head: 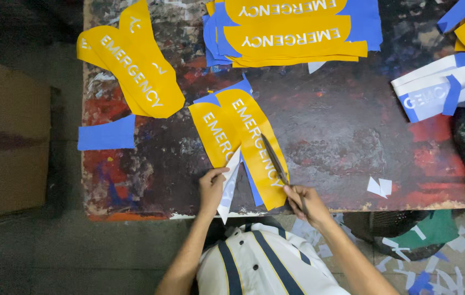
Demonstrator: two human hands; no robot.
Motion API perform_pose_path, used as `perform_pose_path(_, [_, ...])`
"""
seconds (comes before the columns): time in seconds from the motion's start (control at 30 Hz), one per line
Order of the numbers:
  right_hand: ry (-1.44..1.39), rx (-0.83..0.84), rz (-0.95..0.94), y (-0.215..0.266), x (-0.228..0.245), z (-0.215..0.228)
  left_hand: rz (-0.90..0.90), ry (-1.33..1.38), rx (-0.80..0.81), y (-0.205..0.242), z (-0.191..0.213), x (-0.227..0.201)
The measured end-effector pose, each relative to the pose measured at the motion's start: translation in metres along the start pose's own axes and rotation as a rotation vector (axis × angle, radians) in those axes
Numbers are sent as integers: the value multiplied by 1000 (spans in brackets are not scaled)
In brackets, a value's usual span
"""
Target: The person uses scissors to cut yellow printed sheets with the word 'EMERGENCY' into elongated curved shapes. They trim the edges of each sheet, separate finished pieces, and place them on the table while discarding blue backing material.
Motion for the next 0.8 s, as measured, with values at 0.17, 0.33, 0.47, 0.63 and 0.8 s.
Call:
perform_pose_path(0.17, [-36,132,-224,35,-33,-9,-147,48,5,10,-4,-4])
perform_pose_path(0.33, [-119,177,-315,45,-47,-25,-108,75,-31,25,-8,-7])
perform_pose_path(0.47, [-104,160,-325,45,-53,-32,-273,4,-45,35,-8,-18])
perform_pose_path(0.63, [-85,130,-248,36,-50,-53,-192,16,27,40,-15,-9])
perform_pose_path(0.8, [-136,110,-217,20,-40,-78,-260,-62,66,40,-23,-23])
Point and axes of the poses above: each hand's wrist, its own y-axis away from the middle knuckle, its own z-axis out of the back of the hand, x = y × z, the point moved 6 cm from there along -y, towards the middle knuckle, and after that the axes turned 12 degrees about -x, right-handed, at the moved point
